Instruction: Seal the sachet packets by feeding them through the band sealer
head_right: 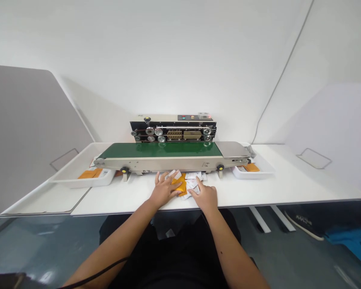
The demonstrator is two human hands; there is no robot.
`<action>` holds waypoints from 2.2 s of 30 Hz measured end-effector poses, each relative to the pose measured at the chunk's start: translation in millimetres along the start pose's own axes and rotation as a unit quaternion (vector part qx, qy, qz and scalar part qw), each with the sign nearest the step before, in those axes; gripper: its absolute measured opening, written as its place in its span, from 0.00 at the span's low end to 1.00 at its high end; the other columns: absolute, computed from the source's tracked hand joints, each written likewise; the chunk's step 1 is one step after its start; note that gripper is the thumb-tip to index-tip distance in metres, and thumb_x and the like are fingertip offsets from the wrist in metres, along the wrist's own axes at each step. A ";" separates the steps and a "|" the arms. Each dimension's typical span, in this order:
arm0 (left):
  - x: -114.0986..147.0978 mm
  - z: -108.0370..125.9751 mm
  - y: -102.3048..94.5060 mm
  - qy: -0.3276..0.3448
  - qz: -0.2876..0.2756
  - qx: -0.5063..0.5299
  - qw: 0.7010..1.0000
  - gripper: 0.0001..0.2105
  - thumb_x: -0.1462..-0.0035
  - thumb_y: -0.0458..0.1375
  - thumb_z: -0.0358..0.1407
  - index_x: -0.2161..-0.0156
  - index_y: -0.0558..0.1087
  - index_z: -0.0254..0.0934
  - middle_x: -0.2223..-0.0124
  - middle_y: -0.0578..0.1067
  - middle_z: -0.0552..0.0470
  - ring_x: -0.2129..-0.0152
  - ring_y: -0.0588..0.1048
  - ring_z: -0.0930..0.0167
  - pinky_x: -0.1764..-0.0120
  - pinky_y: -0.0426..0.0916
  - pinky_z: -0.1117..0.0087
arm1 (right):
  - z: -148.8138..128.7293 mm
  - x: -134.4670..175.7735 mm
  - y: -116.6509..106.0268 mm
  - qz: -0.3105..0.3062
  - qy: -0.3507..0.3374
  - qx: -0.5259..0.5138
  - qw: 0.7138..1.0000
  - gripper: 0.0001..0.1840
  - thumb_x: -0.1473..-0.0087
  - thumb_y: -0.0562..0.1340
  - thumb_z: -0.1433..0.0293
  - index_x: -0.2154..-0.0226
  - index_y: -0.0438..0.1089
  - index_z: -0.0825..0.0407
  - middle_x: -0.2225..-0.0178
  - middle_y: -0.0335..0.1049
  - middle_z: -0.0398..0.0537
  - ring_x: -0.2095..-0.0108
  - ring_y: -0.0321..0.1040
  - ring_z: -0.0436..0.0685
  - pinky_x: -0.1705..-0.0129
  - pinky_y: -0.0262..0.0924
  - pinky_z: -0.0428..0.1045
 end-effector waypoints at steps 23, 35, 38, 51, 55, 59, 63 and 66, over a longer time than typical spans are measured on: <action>2.3 -19.5 1.5 -0.053 -0.012 0.383 0.922 0.16 0.35 0.53 0.38 0.44 0.72 0.39 0.58 0.79 0.48 0.63 0.76 0.68 0.57 0.70 0.68 | -33.7 -28.0 25.4 0.098 -0.211 -0.313 0.921 0.13 0.41 0.61 0.69 0.55 0.77 0.47 0.65 0.71 0.49 0.59 0.65 0.59 0.53 0.59 0.55; -21.0 -40.2 15.6 -0.161 -0.117 0.617 0.761 0.22 0.47 0.65 0.48 0.55 0.65 0.36 0.80 0.66 0.63 0.88 0.63 0.78 0.82 0.56 0.79 | -40.0 -32.4 26.9 0.069 -0.137 -0.274 0.949 0.15 0.42 0.61 0.67 0.52 0.75 0.48 0.60 0.73 0.51 0.54 0.65 0.60 0.48 0.60 0.55; -24.7 -45.8 13.3 -0.171 -0.095 0.649 0.735 0.24 0.48 0.66 0.49 0.56 0.65 0.36 0.81 0.67 0.63 0.89 0.64 0.79 0.82 0.57 0.79 | -39.5 -29.4 22.6 0.094 -0.146 -0.292 0.941 0.19 0.42 0.60 0.67 0.49 0.73 0.47 0.60 0.74 0.50 0.54 0.66 0.60 0.48 0.61 0.56; -14.1 -49.7 13.2 -0.116 -0.145 0.681 0.708 0.31 0.46 0.68 0.43 0.42 0.62 0.36 0.66 0.77 0.51 0.74 0.79 0.70 0.70 0.72 0.72 | -27.8 -29.2 36.1 0.022 -0.095 -0.413 0.905 0.23 0.39 0.56 0.62 0.43 0.70 0.48 0.55 0.71 0.51 0.53 0.69 0.58 0.46 0.63 0.55; -13.4 -47.9 8.6 -0.107 -0.185 0.660 0.720 0.32 0.43 0.65 0.44 0.38 0.61 0.37 0.65 0.75 0.51 0.75 0.76 0.74 0.72 0.71 0.75 | -27.6 -28.6 35.0 -0.008 -0.107 -0.409 0.906 0.22 0.40 0.56 0.63 0.46 0.72 0.47 0.57 0.71 0.50 0.55 0.69 0.58 0.47 0.63 0.55; -14.5 -48.9 10.4 -0.112 -0.188 0.647 0.730 0.32 0.43 0.65 0.45 0.38 0.61 0.37 0.68 0.75 0.53 0.77 0.75 0.74 0.74 0.69 0.76 | -26.9 -27.8 37.5 -0.003 -0.094 -0.442 0.892 0.20 0.41 0.57 0.62 0.48 0.73 0.46 0.56 0.71 0.49 0.57 0.70 0.57 0.52 0.66 0.53; -14.6 -49.5 11.6 -0.120 -0.190 0.637 0.738 0.31 0.45 0.65 0.47 0.41 0.62 0.37 0.70 0.75 0.53 0.79 0.75 0.74 0.76 0.67 0.77 | -26.4 -26.7 38.5 -0.001 -0.081 -0.458 0.885 0.20 0.42 0.58 0.60 0.50 0.74 0.48 0.62 0.71 0.47 0.64 0.69 0.55 0.59 0.67 0.51; -13.9 -50.1 11.9 -0.133 -0.173 0.632 0.744 0.28 0.45 0.65 0.48 0.45 0.63 0.37 0.72 0.75 0.55 0.82 0.74 0.74 0.79 0.64 0.78 | -27.6 -25.4 35.5 0.005 -0.059 -0.465 0.883 0.21 0.43 0.58 0.59 0.51 0.74 0.49 0.69 0.69 0.44 0.67 0.67 0.54 0.62 0.66 0.49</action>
Point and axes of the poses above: each hand's wrist, its own x-axis away from the middle knuckle, its own y-axis out of the palm, z = x × y, the point moved 1 cm from there along -x, towards the middle knuckle
